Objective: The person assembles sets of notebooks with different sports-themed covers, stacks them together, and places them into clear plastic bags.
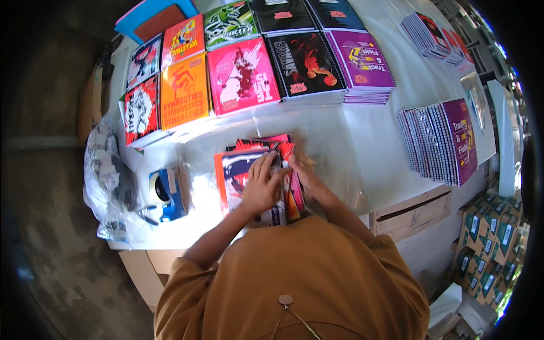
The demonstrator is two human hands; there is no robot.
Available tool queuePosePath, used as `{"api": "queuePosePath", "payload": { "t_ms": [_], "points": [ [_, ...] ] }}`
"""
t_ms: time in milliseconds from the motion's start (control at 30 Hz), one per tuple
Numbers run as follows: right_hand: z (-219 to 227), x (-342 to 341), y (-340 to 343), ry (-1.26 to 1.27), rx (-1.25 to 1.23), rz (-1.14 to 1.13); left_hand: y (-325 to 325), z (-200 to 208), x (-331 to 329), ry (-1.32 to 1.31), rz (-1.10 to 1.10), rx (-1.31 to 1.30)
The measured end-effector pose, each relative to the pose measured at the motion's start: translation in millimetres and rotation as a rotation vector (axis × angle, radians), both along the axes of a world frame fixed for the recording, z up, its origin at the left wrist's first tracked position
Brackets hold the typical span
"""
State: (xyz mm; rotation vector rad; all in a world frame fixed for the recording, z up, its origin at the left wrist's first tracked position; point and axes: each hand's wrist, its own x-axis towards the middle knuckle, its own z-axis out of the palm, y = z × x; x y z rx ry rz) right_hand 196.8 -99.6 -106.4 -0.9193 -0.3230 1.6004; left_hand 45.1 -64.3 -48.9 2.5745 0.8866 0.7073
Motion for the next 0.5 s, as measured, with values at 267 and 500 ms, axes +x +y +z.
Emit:
{"api": "queuePosePath", "payload": {
  "t_ms": [267,500],
  "points": [
    [34,12,-1,-0.323,-0.032,0.243,165,63,55,-0.347,0.073,0.260],
    [37,7,-2,-0.476,-0.117,0.263,425,6,47,0.417,0.093,0.222]
  ]
}}
